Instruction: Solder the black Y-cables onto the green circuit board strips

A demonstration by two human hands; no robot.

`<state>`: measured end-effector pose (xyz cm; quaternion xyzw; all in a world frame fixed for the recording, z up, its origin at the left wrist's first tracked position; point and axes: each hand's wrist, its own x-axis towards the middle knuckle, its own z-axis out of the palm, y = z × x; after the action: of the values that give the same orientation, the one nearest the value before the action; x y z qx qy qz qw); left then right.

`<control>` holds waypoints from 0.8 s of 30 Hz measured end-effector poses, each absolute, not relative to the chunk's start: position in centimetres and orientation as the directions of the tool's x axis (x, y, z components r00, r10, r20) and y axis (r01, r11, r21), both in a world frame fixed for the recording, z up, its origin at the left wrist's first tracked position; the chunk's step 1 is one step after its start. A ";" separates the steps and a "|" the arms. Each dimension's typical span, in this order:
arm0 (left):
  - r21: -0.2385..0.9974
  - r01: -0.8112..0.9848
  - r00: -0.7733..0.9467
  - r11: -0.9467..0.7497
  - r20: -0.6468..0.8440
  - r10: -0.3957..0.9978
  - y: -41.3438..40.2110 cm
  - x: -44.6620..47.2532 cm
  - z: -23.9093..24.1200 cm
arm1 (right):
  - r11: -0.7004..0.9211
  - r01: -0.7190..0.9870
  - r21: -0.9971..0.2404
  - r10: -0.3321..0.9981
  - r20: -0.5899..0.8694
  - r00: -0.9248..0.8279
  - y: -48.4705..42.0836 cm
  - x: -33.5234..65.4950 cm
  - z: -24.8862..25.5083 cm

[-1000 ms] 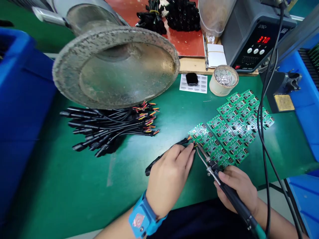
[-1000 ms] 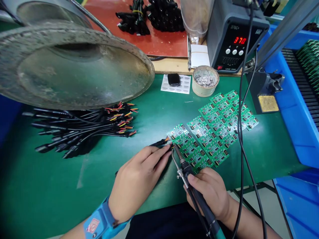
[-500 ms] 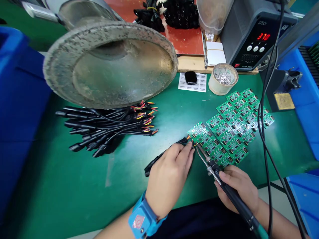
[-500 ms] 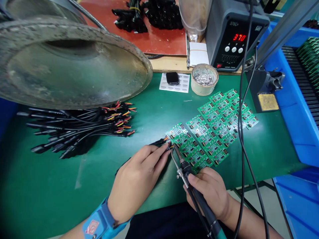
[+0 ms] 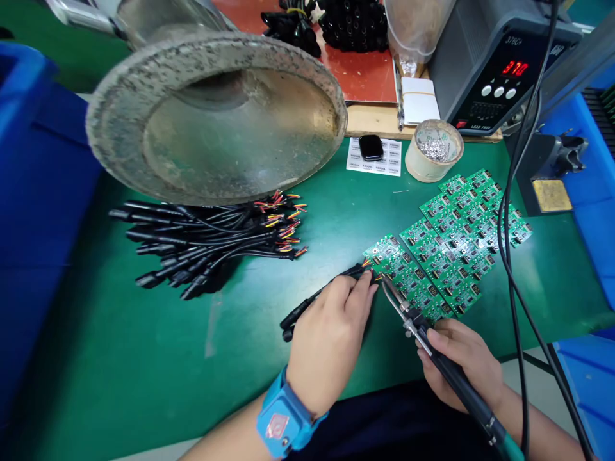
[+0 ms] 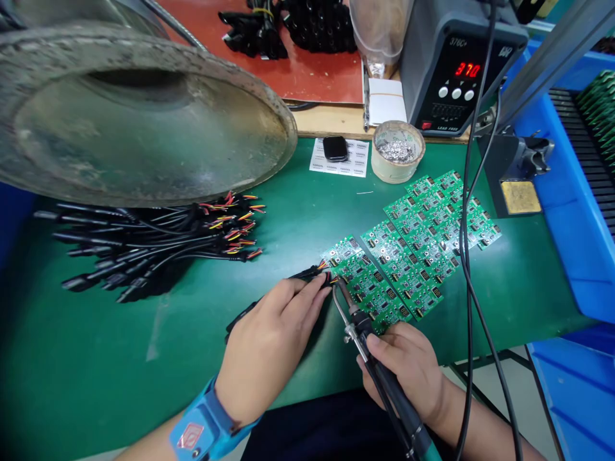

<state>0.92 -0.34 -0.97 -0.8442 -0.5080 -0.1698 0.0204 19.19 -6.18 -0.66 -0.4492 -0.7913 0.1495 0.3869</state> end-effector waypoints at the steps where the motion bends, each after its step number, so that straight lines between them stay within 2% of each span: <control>1: 0.139 0.865 0.425 -0.482 0.306 0.852 -0.4 0.9 -1.0 | 0.549 0.595 -0.587 0.829 0.470 -0.302 -6.2 19.2 -0.6; 8: 0.126 0.870 0.425 -0.477 0.301 0.854 -0.4 1.0 -0.9 | 0.541 0.571 -0.617 0.836 0.470 -0.284 -6.1 19.2 -0.8; 11: 0.120 0.874 0.419 -0.471 0.304 0.855 -0.3 1.1 -1.0 | 0.486 0.512 -0.708 0.872 0.436 -0.225 -6.5 19.6 -0.8; 16: 0.140 0.880 0.396 -0.454 0.312 0.864 -0.3 1.1 -1.2 | 0.375 0.396 -0.838 0.918 0.396 -0.031 -8.1 20.4 -1.1; 24: 0.243 0.870 0.339 -0.428 0.334 0.879 0.1 -0.3 -1.1 | 0.370 0.374 -0.850 0.921 0.387 -0.032 -7.8 19.4 -2.0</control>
<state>-0.32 0.11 -1.14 -0.8183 -0.5346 -0.2109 -0.0107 19.35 -7.79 -1.95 -0.4885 -0.6630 0.2762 0.4955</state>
